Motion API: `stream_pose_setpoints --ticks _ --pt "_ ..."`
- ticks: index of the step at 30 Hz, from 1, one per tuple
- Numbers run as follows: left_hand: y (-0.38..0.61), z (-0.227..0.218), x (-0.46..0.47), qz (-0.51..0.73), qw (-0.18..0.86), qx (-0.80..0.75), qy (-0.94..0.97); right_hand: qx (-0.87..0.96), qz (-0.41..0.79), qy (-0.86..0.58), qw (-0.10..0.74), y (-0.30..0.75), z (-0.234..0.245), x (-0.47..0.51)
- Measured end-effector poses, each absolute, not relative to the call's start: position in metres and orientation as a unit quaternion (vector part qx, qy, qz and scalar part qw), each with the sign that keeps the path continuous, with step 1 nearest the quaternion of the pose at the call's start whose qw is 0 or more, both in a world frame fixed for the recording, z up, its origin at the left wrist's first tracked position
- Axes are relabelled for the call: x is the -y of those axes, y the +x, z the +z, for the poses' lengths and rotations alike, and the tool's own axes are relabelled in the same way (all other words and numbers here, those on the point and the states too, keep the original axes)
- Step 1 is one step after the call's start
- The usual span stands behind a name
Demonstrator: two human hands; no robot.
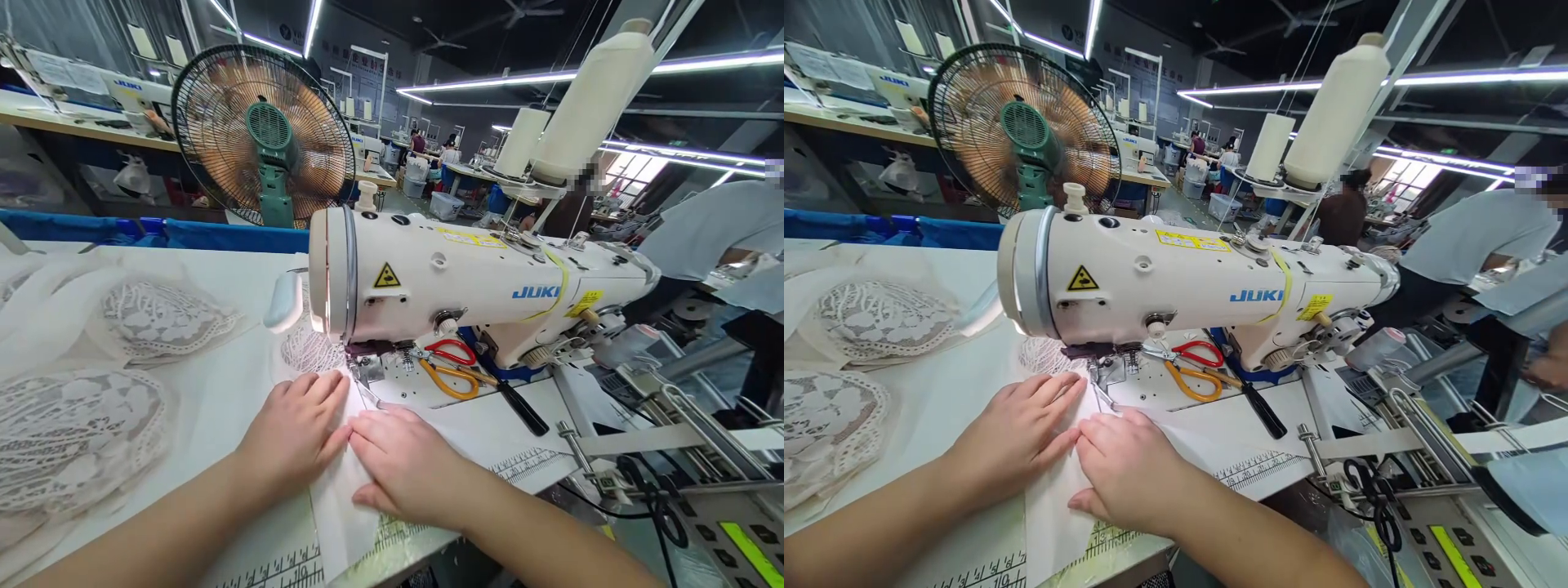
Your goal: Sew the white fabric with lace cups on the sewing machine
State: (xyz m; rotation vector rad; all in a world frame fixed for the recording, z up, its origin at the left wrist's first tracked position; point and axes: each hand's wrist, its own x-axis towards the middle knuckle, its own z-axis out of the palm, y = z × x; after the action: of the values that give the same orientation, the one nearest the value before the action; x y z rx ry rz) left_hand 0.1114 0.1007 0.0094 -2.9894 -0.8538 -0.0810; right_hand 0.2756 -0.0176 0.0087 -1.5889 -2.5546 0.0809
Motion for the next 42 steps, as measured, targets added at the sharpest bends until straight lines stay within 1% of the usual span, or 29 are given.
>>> stream_pose_setpoints --ticks 3,6,11,15,21,23,25,31,36,42 --pt "0.113 0.012 -0.101 -0.005 0.011 0.272 -0.962 0.848 0.017 -0.526 0.07 0.276 0.009 0.02" --pt "0.113 0.01 -0.099 -0.007 0.036 0.259 -0.965 0.848 0.007 -0.525 0.075 0.277 0.009 0.022" --pt "0.111 -0.001 -0.097 -0.059 0.072 0.245 -0.965 0.851 -0.011 -0.515 0.101 0.282 0.005 0.026" --pt "0.111 -0.008 -0.097 -0.095 0.058 0.253 -0.961 0.848 -0.028 -0.502 0.166 0.288 -0.002 0.029" --pt "0.118 -0.014 -0.092 -0.087 0.004 0.267 -0.96 0.813 -0.093 -0.492 0.297 0.292 -0.007 0.034" --pt "0.117 -0.016 -0.09 -0.094 0.004 0.261 -0.961 0.801 -0.114 -0.493 0.32 0.291 -0.007 0.033" --pt "0.113 -0.018 -0.092 -0.12 0.006 0.241 -0.963 0.807 -0.126 -0.487 0.31 0.288 -0.006 0.031" --pt "0.1 -0.038 -0.114 -0.199 -0.031 0.15 -0.968 0.843 -0.107 -0.48 0.217 0.284 -0.002 0.025" --pt "0.106 -0.06 -0.11 -0.24 -0.007 0.162 -0.957 0.844 -0.091 -0.481 0.217 0.289 -0.007 0.028" --pt "0.11 -0.055 -0.101 -0.207 0.012 0.204 -0.957 0.84 -0.061 -0.497 0.209 0.288 -0.009 0.03"
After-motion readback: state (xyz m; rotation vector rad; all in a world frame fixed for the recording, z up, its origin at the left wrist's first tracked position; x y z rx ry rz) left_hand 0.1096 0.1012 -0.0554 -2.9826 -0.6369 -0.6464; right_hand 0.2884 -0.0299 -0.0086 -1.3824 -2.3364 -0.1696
